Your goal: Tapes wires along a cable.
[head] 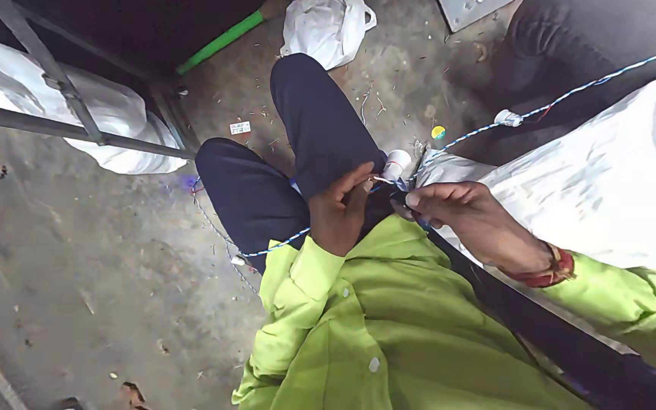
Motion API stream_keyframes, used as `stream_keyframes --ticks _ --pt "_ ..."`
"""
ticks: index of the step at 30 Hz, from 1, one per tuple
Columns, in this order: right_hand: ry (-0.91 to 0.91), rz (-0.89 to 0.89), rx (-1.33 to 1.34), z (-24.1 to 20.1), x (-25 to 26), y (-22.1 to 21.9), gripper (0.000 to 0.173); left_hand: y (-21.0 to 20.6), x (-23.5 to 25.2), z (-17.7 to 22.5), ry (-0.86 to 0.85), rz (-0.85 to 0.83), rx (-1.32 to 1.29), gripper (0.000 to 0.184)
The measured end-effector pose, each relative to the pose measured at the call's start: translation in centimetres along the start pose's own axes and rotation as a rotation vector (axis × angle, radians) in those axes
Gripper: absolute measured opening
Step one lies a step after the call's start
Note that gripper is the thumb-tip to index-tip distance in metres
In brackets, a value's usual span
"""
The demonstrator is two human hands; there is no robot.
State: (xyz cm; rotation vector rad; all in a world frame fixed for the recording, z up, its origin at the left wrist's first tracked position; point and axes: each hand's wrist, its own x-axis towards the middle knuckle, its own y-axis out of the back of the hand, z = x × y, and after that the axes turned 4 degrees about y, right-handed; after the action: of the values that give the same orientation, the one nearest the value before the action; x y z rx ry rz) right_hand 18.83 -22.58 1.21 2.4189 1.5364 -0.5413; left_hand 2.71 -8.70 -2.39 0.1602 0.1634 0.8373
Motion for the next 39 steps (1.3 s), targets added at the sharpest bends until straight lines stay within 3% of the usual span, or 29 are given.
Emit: stream_keyframes --ticks 5,12,19,25,33,39 --pt "-0.121 -0.027 0.128 0.2 -0.2 -0.7 0.015 0.2 -0.2 -0.4 -0.005 0.021 -0.008 0.037" --pt "-0.081 0.054 0.125 0.5 0.3 -2.1 0.014 0.2 -0.8 -0.2 0.009 0.003 -0.066 0.04" --pt "0.059 0.048 0.047 0.9 -0.1 -2.5 0.017 0.6 -1.9 0.0 -0.033 -0.035 -0.015 0.032" --pt "0.226 0.001 -0.069 2.1 0.2 -2.7 0.022 1.0 -2.3 -0.5 0.114 -0.038 -0.212 0.047" --pt "0.303 -0.083 -0.297 2.4 0.1 -2.3 0.025 1.5 -3.2 0.3 0.308 -0.086 -0.359 0.051" --pt "0.341 -0.091 -0.317 2.4 0.3 -2.1 0.025 0.9 -2.8 -0.2 0.226 -0.04 -0.223 0.025"
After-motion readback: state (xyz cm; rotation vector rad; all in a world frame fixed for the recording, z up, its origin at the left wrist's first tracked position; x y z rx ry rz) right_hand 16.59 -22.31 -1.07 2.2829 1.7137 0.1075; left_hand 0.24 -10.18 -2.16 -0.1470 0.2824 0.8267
